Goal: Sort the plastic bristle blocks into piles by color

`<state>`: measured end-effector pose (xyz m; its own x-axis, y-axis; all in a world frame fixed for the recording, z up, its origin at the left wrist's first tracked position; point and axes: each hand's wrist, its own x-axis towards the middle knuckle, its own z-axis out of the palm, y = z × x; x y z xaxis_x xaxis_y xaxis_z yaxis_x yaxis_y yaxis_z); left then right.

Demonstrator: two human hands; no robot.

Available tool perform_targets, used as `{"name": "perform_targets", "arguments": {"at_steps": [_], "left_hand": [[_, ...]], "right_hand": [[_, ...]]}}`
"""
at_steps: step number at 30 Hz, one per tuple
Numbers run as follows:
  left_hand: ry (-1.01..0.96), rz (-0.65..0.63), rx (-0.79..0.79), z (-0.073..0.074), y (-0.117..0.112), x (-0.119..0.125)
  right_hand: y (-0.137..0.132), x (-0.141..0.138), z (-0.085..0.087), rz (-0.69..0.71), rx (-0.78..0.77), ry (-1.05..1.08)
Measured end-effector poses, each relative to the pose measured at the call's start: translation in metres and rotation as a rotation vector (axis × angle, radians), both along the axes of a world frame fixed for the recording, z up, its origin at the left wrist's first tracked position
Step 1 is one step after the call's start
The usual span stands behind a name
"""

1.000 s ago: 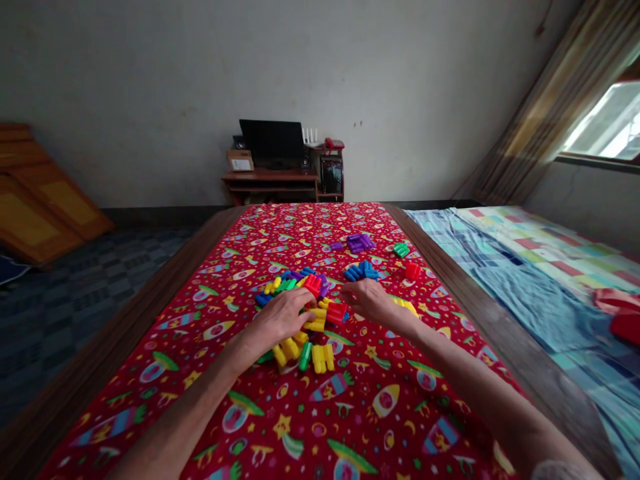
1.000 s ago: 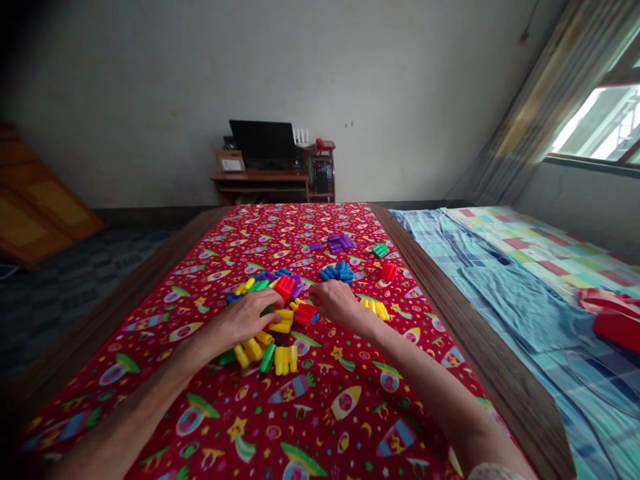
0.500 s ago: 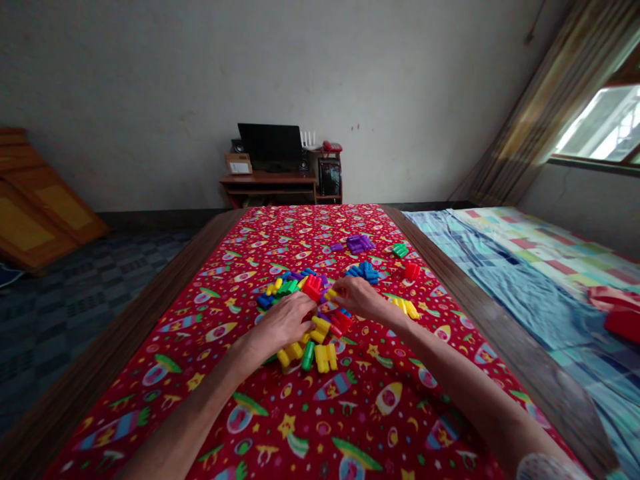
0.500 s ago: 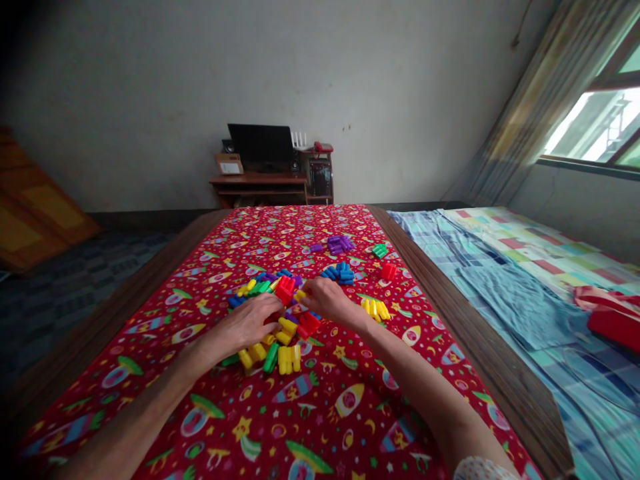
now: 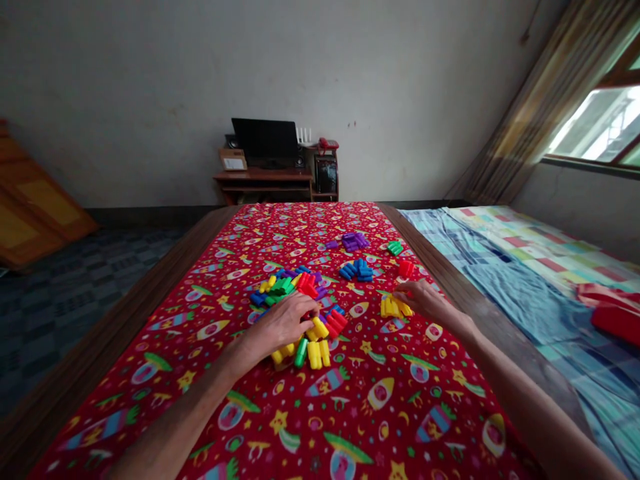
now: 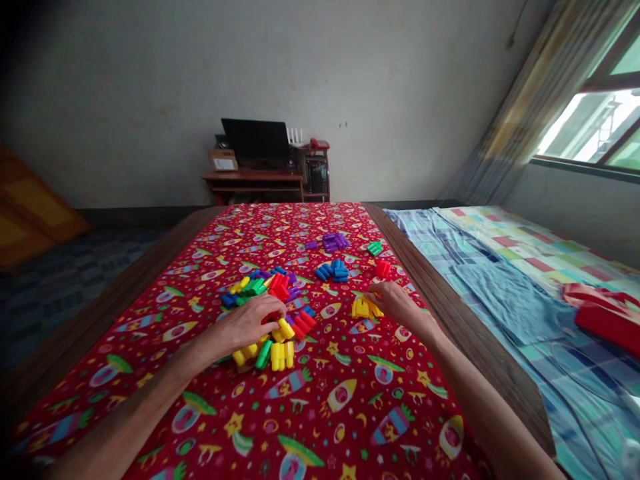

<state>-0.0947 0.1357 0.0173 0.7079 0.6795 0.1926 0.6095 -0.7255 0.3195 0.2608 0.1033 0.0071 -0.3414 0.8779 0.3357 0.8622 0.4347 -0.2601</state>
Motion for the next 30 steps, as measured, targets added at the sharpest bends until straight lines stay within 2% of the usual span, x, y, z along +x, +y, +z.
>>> {"name": "perform_targets", "arguments": {"at_steps": [4, 7, 10, 12, 15, 17, 20, 23, 26, 28, 30], "left_hand": [[-0.032, 0.012, 0.010, -0.001, 0.002, -0.001], [-0.103, 0.030, 0.000, 0.001, 0.003, -0.001], [-0.184, 0.038, -0.005, 0.005, 0.002, 0.001], [-0.217, 0.032, -0.012, 0.008, 0.000, 0.003], [-0.236, 0.038, -0.030, 0.012, -0.004, 0.005], [-0.237, 0.053, -0.046, 0.014, -0.006, 0.005], [-0.215, 0.080, -0.013, 0.011, -0.003, 0.002], [-0.168, 0.077, 0.080, 0.002, 0.005, -0.004], [-0.132, 0.069, 0.146, -0.005, 0.013, -0.013], [-0.110, 0.094, 0.159, -0.005, 0.017, -0.018], [-0.091, 0.129, 0.160, -0.003, 0.021, -0.022]], "right_hand": [[0.004, -0.025, 0.014, 0.003, 0.129, 0.083], [0.004, -0.063, 0.023, 0.126, 0.087, 0.148], [-0.007, -0.111, 0.022, 0.284, 0.001, 0.159], [-0.014, -0.137, 0.018, 0.321, -0.002, 0.118], [-0.016, -0.152, 0.014, 0.319, 0.022, 0.079], [-0.011, -0.145, 0.017, 0.307, 0.039, 0.096], [0.004, -0.115, 0.024, 0.247, 0.059, 0.098], [0.022, -0.078, 0.027, 0.069, 0.063, -0.024], [0.036, -0.044, 0.023, -0.100, 0.008, -0.158], [0.038, -0.027, 0.018, -0.111, -0.038, -0.181], [0.036, -0.015, 0.015, -0.057, -0.063, -0.158]]}}
